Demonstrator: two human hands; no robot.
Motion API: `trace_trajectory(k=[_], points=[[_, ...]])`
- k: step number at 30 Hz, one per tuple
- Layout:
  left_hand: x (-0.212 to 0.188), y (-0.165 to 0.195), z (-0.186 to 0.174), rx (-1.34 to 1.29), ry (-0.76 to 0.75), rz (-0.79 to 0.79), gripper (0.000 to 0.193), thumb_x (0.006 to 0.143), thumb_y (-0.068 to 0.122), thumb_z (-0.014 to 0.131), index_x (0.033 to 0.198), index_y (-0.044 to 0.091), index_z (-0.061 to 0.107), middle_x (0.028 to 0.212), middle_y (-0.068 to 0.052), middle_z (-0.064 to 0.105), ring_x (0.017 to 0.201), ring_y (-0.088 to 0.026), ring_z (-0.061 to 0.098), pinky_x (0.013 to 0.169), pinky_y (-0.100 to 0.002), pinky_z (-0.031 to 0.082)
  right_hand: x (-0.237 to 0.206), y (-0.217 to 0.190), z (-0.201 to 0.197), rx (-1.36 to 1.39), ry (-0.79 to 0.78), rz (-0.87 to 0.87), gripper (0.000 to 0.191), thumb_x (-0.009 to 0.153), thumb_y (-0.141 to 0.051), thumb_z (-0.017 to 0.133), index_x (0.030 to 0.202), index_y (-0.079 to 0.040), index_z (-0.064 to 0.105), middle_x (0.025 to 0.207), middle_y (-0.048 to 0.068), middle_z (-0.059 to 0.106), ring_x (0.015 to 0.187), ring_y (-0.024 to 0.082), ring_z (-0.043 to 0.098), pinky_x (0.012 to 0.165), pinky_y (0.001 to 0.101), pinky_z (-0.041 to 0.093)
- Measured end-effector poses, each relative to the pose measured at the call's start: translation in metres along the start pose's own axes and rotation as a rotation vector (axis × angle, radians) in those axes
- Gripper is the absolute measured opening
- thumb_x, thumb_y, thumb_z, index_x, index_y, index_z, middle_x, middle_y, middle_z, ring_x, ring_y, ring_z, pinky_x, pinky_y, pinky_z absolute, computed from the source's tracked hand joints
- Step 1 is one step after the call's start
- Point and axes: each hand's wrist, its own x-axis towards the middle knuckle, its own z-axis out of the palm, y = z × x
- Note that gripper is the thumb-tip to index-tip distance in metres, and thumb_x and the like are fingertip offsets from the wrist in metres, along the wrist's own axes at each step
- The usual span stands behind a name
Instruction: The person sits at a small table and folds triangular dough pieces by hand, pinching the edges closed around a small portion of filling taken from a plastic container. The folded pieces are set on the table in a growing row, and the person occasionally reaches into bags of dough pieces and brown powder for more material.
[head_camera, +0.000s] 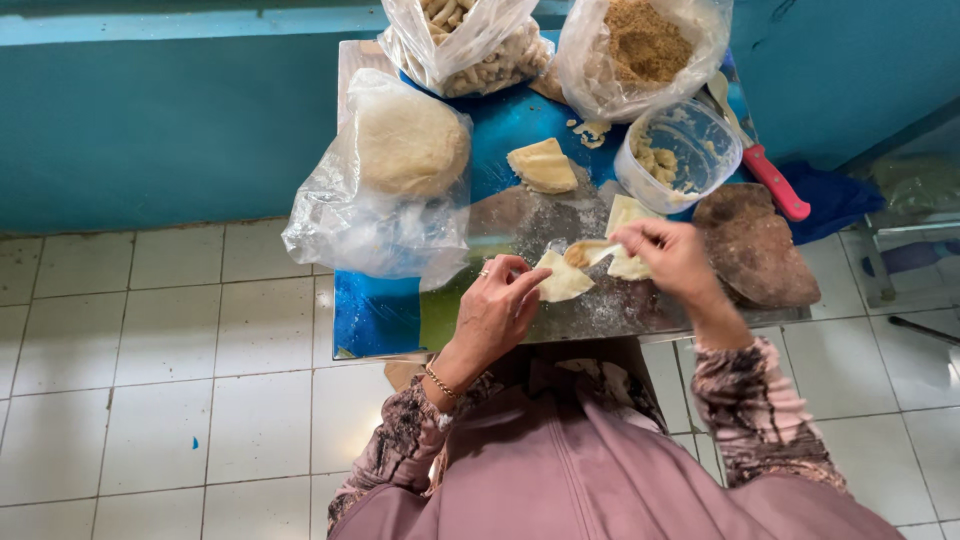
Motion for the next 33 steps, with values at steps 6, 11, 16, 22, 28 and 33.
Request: trace_trajectory(k=[6,11,16,22,28,33], points=[[-0.008,0.010,0.017,0.158,-0.066,0.081,0.043,0.087,0.010,0.072,0.129,0.016,0.067,0.112,-0.011,0.058,0.093,-0.026,0.060,0.077,-0.039,0.051,-0.039,-0.020,0.027,-0.221,0.081,-0.216,0.013,0.097,-0.014,0.071,0.105,-0.006,0.078,0.093,0.005,0.075,0.081,0.013,0.070,0.071,0.0267,0.053],[-0.010,0.009,0.023,0.310,-0.113,0.092,0.041,0.087,0.015,0.070,0.128,0.020,0.065,0.112,-0.010,0.057,0.102,-0.026,0.058,0.080,-0.039,0.047,-0.042,-0.040,0.027,-0.438,0.093,-0.319,0.012,0.093,-0.017,0.075,0.102,-0.010,0.080,0.084,0.008,0.071,0.078,0.023,0.067,0.068,0.0333,0.051],[-0.009,0.007,0.024,0.269,-0.091,0.092,0.043,0.087,0.014,0.070,0.129,0.016,0.065,0.113,-0.011,0.057,0.100,-0.027,0.058,0.079,-0.039,0.047,-0.040,-0.050,0.024,-0.499,0.099,-0.442,0.011,0.094,-0.016,0.074,0.102,-0.010,0.078,0.090,0.007,0.072,0.085,0.024,0.068,0.072,0.0347,0.052],[-0.005,0.002,0.023,0.277,-0.106,0.091,0.037,0.089,0.016,0.071,0.126,0.015,0.066,0.114,-0.010,0.057,0.098,-0.026,0.057,0.078,-0.039,0.046,-0.030,-0.042,0.023,-0.408,0.060,-0.370,0.012,0.094,-0.014,0.074,0.103,-0.007,0.078,0.090,0.007,0.073,0.081,0.019,0.068,0.069,0.0322,0.053],[-0.004,-0.006,0.013,0.254,-0.069,0.057,0.035,0.088,0.017,0.071,0.123,0.014,0.066,0.114,-0.011,0.056,0.098,-0.026,0.056,0.078,-0.039,0.045,0.008,-0.034,-0.012,-0.067,0.105,-0.037,0.013,0.103,-0.013,0.069,0.108,-0.007,0.079,0.086,0.002,0.069,0.071,0.005,0.054,0.058,0.0210,0.040],[-0.002,-0.010,0.007,0.257,-0.092,0.048,0.027,0.089,0.017,0.071,0.115,0.015,0.066,0.115,-0.010,0.056,0.099,-0.027,0.057,0.079,-0.039,0.044,0.080,-0.040,-0.064,0.066,0.331,-0.204,0.011,0.109,-0.006,0.067,0.108,-0.005,0.078,0.087,0.001,0.068,0.065,0.005,0.047,0.056,0.0212,0.029]])
